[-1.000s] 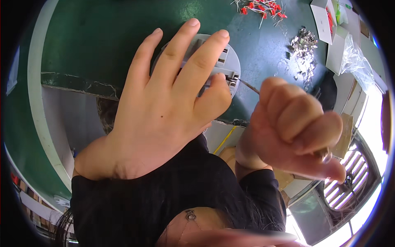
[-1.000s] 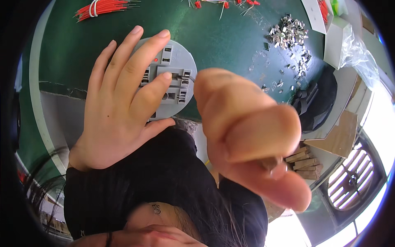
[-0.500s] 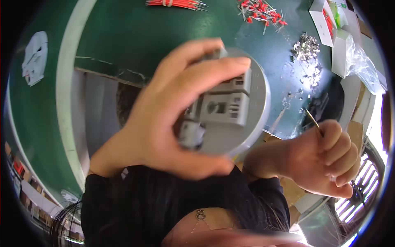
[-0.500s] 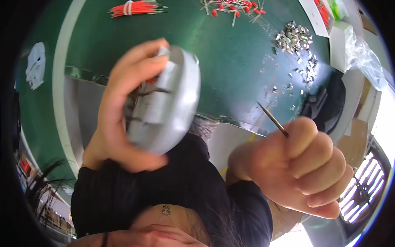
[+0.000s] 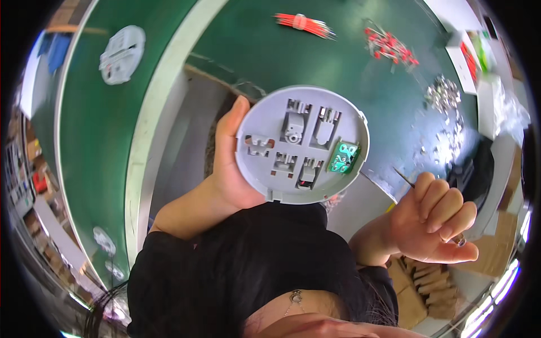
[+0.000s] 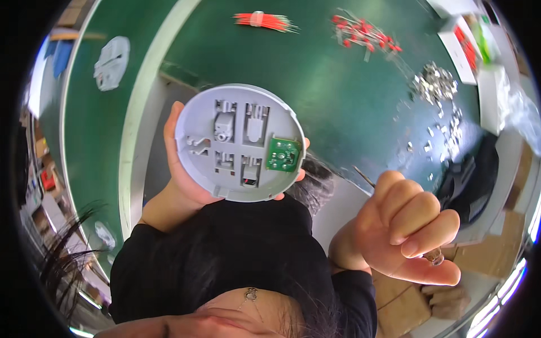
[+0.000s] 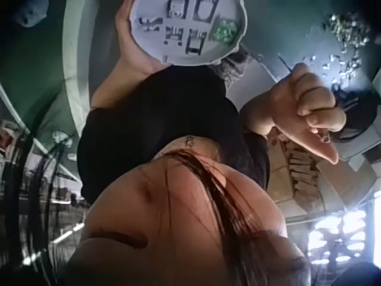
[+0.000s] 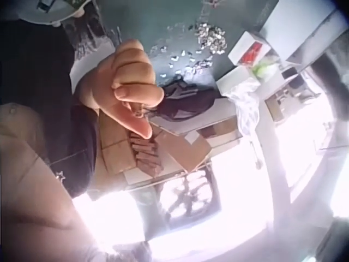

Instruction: Assembling electrical components onto a circular base plate by inserting wires and tightening screws with a screwdriver.

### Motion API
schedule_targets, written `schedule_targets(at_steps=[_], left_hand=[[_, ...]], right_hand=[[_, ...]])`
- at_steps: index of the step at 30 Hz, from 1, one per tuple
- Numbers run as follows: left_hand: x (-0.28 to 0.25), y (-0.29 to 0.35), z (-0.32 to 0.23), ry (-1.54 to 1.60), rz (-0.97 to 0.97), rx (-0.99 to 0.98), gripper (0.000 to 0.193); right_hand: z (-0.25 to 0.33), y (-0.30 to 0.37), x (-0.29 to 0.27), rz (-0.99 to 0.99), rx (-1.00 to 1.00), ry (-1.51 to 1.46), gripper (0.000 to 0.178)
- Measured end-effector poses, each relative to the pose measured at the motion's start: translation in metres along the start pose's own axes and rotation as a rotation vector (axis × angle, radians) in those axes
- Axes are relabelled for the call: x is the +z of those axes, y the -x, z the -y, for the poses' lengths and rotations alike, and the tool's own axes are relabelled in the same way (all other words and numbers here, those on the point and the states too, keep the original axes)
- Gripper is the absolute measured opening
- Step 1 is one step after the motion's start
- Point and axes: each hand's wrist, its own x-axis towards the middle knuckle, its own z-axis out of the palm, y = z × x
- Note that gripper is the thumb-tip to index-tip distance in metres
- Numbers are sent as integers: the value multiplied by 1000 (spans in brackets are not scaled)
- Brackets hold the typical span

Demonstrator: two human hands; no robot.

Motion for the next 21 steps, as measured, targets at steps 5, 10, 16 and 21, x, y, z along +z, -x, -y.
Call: schedule_targets(at_steps=[5, 10, 16, 21], left_hand=[[-34, 39, -62, -1069, -37, 1138, 76], [-115, 169, -162, -1999, -1589, 1314, 83], [-193, 302, -153, -1611, -2301, 1330, 98], [-272, 404, -142, -845, -2576, 350, 107]], right_hand=[[-13, 8, -39, 10, 40, 90, 55], [-45, -6, -56, 92, 225, -82, 56], [-40, -15, -54, 117, 87, 111, 54], [-40, -12, -62, 71, 143, 85, 55]])
